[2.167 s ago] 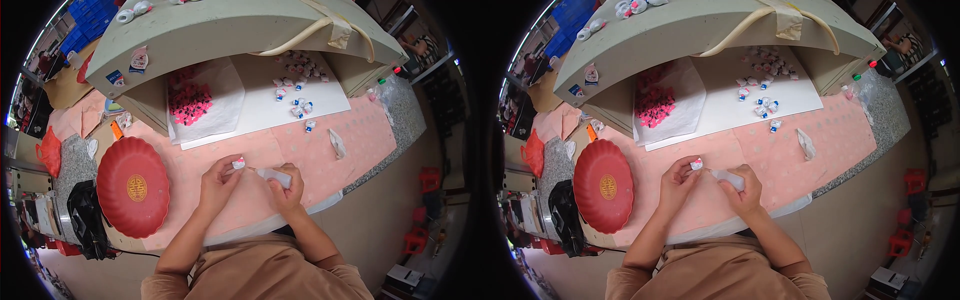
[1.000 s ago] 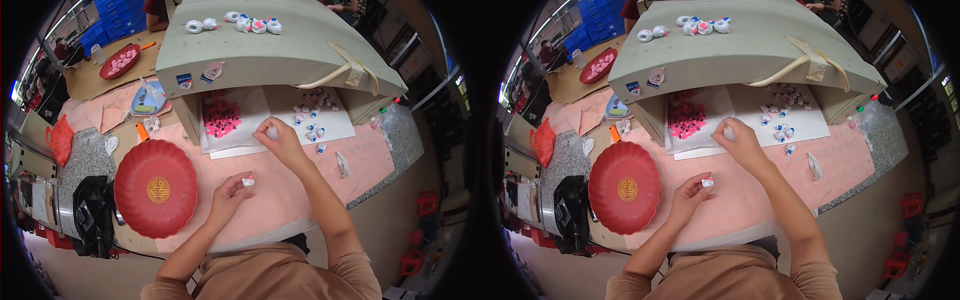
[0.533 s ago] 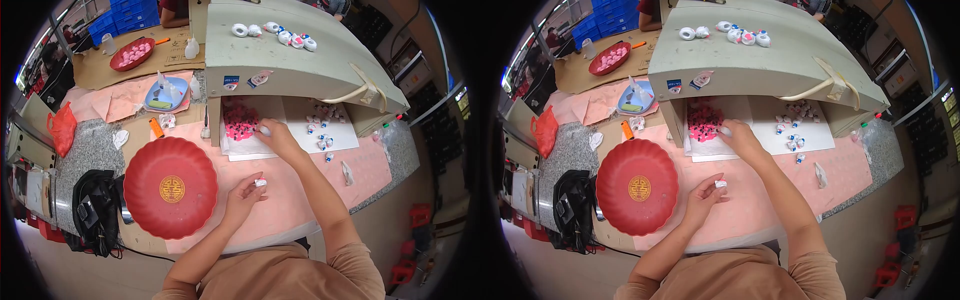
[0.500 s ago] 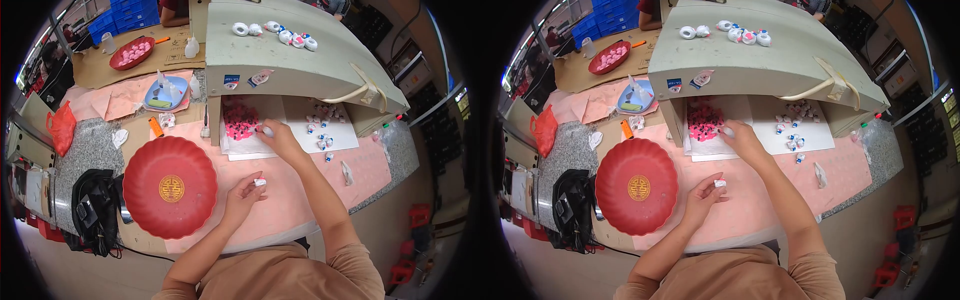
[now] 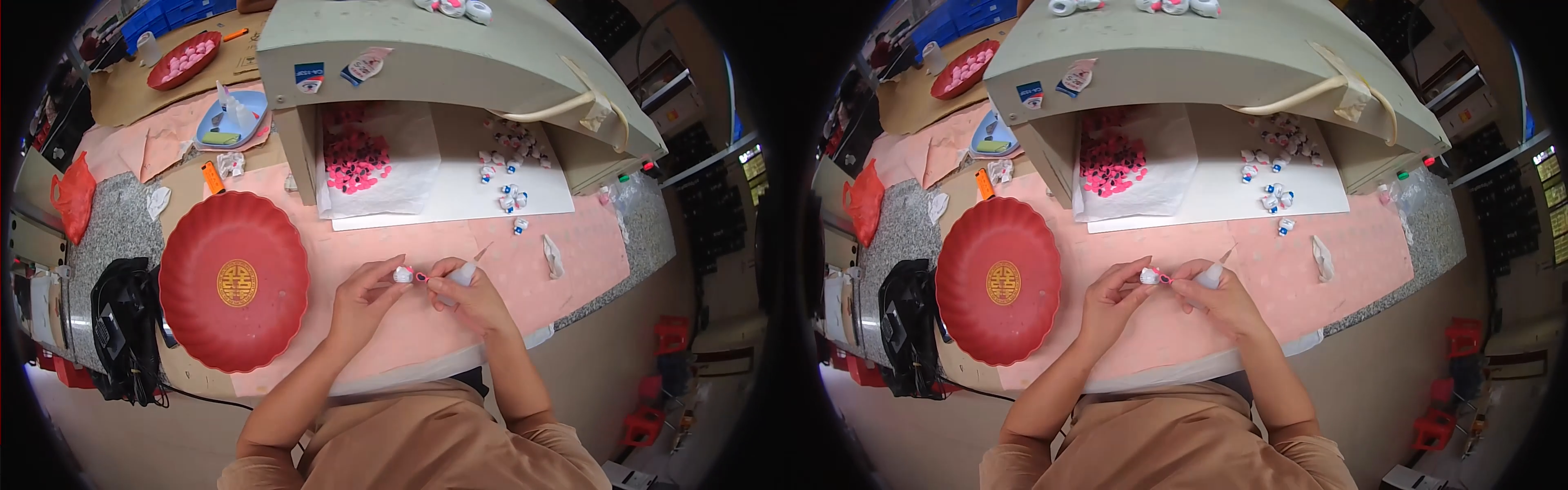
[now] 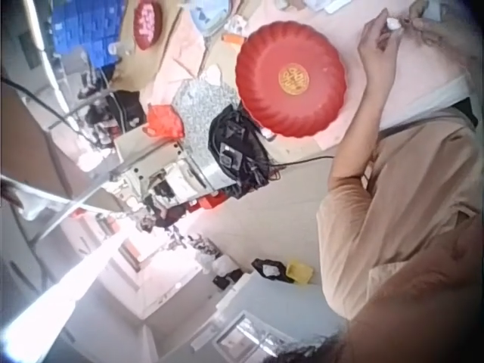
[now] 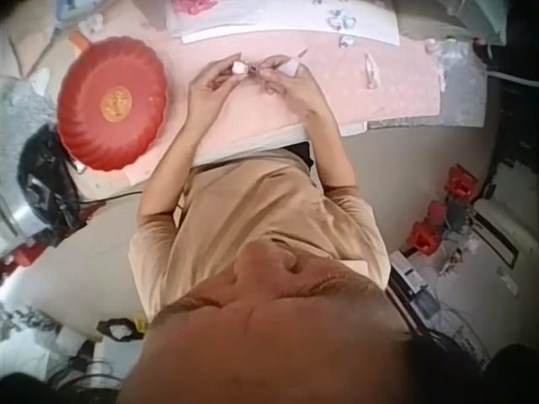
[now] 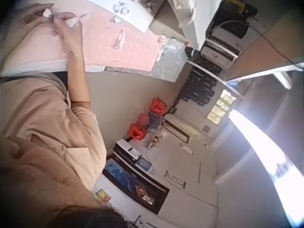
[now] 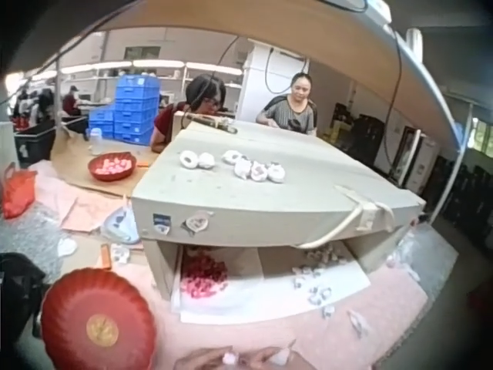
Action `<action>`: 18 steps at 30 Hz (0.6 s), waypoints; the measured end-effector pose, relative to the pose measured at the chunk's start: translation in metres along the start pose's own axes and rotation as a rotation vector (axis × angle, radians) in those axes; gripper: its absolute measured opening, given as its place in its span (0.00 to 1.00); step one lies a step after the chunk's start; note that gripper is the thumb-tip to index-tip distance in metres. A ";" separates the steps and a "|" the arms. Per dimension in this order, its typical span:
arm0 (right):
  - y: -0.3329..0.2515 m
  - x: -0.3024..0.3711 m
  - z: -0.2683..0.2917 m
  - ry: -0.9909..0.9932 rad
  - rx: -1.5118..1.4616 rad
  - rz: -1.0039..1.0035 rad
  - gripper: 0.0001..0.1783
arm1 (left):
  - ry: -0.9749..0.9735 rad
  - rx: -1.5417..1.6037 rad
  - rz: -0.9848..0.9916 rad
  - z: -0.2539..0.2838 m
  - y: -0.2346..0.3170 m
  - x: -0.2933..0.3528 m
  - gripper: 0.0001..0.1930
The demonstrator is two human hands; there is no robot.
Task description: Assembling small toy components by applying glue from a bottle and attaching decorative pieces.
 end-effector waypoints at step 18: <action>0.015 -0.001 -0.002 -0.026 -0.010 -0.097 0.08 | -0.128 -0.174 -0.059 -0.008 -0.001 0.002 0.22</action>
Point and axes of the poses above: each hand's wrist, its own x-axis away from the middle knuckle, its own z-axis out of the back of the hand, y = z × x, the point moved 5 cm from there along -x, towards the middle knuckle, and after that the axes turned 2 degrees about x, right-handed, at the moved point
